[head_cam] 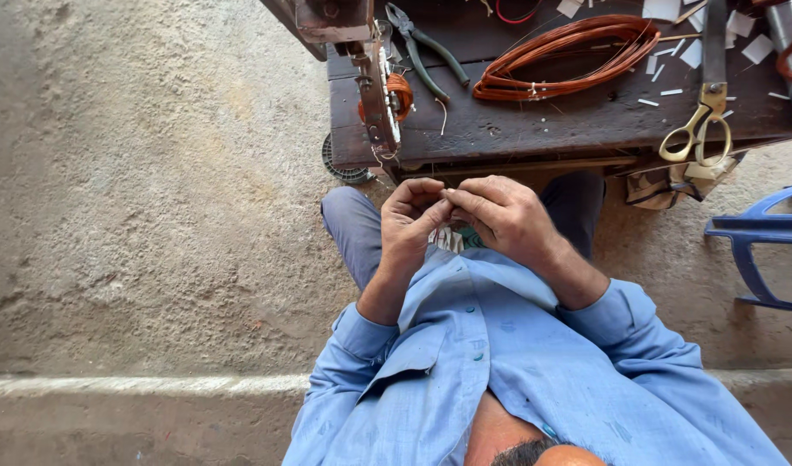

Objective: The person winds copper wire into the slots of a motor armature held in a vise. They repeatedly cut small white insulating strips with scissors and insert them between the windings to separate the layers.

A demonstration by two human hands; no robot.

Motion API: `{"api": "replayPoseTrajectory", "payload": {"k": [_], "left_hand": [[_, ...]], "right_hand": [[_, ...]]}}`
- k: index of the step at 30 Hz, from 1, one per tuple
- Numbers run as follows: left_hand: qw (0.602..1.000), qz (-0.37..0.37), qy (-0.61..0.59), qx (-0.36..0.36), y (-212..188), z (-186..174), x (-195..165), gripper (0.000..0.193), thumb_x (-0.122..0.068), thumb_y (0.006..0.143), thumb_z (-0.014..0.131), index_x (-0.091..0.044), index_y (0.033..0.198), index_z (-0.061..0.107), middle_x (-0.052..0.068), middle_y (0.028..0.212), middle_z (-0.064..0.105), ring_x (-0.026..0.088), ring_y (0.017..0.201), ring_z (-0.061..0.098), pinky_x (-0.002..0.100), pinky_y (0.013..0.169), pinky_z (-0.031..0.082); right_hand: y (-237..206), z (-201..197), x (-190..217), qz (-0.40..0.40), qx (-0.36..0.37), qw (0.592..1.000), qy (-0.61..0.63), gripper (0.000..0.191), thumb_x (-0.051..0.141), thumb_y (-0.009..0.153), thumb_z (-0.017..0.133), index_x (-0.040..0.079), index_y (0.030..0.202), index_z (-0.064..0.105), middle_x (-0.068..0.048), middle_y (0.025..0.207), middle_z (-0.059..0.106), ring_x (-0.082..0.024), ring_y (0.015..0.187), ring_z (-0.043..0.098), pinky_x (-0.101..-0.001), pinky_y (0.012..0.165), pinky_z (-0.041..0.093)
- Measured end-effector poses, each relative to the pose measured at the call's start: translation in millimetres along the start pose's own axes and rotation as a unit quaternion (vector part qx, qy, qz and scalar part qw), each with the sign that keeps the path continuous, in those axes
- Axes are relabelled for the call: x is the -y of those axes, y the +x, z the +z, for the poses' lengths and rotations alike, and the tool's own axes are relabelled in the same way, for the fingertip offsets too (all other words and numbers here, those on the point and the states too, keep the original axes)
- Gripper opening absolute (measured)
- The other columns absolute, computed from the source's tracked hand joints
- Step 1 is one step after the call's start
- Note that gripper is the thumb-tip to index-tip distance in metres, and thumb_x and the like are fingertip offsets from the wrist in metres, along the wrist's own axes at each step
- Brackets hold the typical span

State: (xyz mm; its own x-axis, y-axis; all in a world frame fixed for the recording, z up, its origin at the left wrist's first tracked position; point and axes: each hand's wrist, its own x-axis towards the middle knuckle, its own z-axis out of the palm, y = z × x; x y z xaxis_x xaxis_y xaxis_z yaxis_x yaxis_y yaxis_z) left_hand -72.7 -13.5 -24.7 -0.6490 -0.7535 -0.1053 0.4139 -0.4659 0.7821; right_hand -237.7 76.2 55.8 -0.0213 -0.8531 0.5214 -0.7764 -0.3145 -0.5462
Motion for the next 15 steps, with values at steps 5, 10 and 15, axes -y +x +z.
{"api": "replayPoseTrajectory", "payload": {"k": [5, 10, 15], "left_hand": [[0.999, 0.022, -0.022, 0.008, -1, -6, -4, 0.038, 0.003, 0.095, 0.077, 0.004, 0.131, 0.066, 0.013, 0.115, 0.073, 0.017, 0.103, 0.072, 0.029, 0.093, 0.06], [0.998, 0.046, -0.027, 0.038, 1, -7, 1, 0.04, 0.001, 0.094, 0.08, 0.005, 0.131, 0.068, 0.015, 0.116, 0.075, 0.017, 0.101, 0.073, 0.027, 0.087, 0.06], [0.993, 0.107, 0.034, 0.041, 2, -5, 2, 0.03, -0.003, 0.096, 0.081, 0.004, 0.124, 0.073, 0.014, 0.111, 0.076, 0.016, 0.097, 0.073, 0.025, 0.085, 0.059]], "right_hand": [[2, 12, -5, 0.015, -0.022, 0.999, 0.024, 0.036, 0.003, 0.088, 0.076, 0.0, 0.123, 0.07, -0.016, 0.114, 0.071, -0.031, 0.098, 0.072, -0.0407, 0.083, 0.062], [6, 9, -13, -0.013, -0.039, 0.999, 0.03, 0.031, 0.007, 0.093, 0.078, 0.001, 0.122, 0.07, -0.015, 0.111, 0.072, -0.031, 0.098, 0.074, -0.04, 0.083, 0.063], [10, 9, -12, -0.025, -0.061, 0.995, 0.074, 0.024, 0.012, 0.098, 0.077, 0.0, 0.118, 0.07, -0.014, 0.104, 0.072, -0.027, 0.091, 0.074, -0.037, 0.076, 0.061]]}}
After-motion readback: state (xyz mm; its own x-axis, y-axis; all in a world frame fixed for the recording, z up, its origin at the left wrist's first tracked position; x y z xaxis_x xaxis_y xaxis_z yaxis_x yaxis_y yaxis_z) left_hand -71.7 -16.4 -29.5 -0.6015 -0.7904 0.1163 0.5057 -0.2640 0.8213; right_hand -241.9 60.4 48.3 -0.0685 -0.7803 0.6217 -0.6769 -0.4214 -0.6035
